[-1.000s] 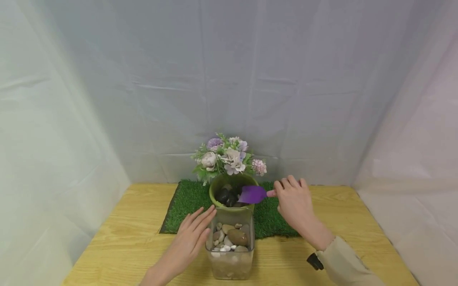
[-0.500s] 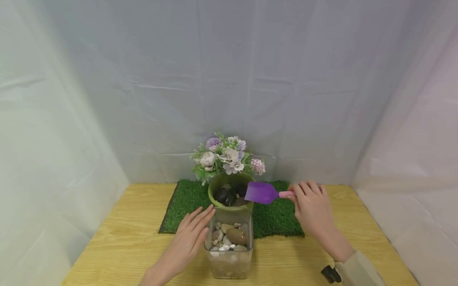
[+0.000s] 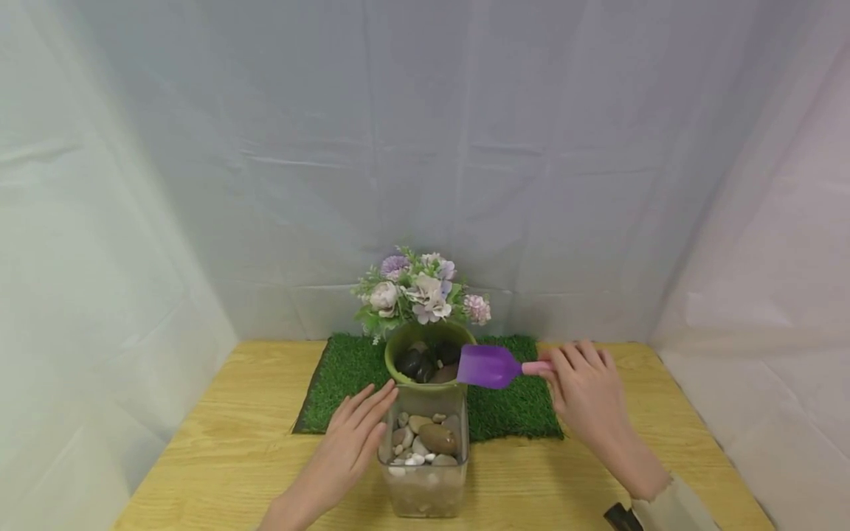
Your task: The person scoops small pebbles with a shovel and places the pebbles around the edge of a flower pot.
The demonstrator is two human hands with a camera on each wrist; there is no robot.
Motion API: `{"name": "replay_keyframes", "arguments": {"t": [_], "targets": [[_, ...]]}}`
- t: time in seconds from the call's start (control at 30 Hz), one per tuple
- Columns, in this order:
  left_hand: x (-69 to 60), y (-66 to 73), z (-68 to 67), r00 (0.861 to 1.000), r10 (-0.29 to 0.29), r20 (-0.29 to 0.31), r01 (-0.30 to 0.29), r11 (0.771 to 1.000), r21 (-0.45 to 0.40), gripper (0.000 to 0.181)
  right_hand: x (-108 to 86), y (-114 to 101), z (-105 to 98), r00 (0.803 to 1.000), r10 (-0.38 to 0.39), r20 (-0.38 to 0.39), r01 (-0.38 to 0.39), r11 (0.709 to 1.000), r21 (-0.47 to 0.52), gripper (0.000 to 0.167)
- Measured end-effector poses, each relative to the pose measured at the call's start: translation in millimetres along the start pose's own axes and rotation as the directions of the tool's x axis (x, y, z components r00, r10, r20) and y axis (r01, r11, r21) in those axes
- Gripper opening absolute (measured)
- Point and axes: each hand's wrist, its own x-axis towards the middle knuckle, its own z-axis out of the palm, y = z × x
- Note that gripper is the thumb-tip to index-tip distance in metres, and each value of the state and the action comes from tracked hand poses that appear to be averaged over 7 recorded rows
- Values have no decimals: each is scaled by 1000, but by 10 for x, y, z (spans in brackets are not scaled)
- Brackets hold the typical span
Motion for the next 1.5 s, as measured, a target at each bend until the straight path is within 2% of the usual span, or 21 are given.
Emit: {"name": "replay_keyframes", "arguments": {"t": [0.3, 0.6, 0.97, 1.17, 1.5], "targets": [[3, 3, -5, 1000, 3, -12, -3, 1000, 6, 46, 34, -18, -69, 999, -35, 1, 35, 999, 22, 55], [-5, -5, -9, 1000, 6, -15, -6, 1000, 3, 46, 128, -39, -120, 994, -107, -15, 107, 994, 23, 48], [-10, -10, -4, 1000, 3, -16, -3, 1000, 0, 47, 255, -96, -136, 980, -196, 24, 196, 981, 14, 44], [-9, -13, 13, 1000, 13, -15, -13, 1000, 5, 47, 335, -149, -128, 966, -259, 24, 258, 966, 17, 40], [1, -6, 33, 997, 44, -56, -42, 998, 36, 46, 502, -303, -84, 926, -369, 83, 369, 929, 14, 48]]}}
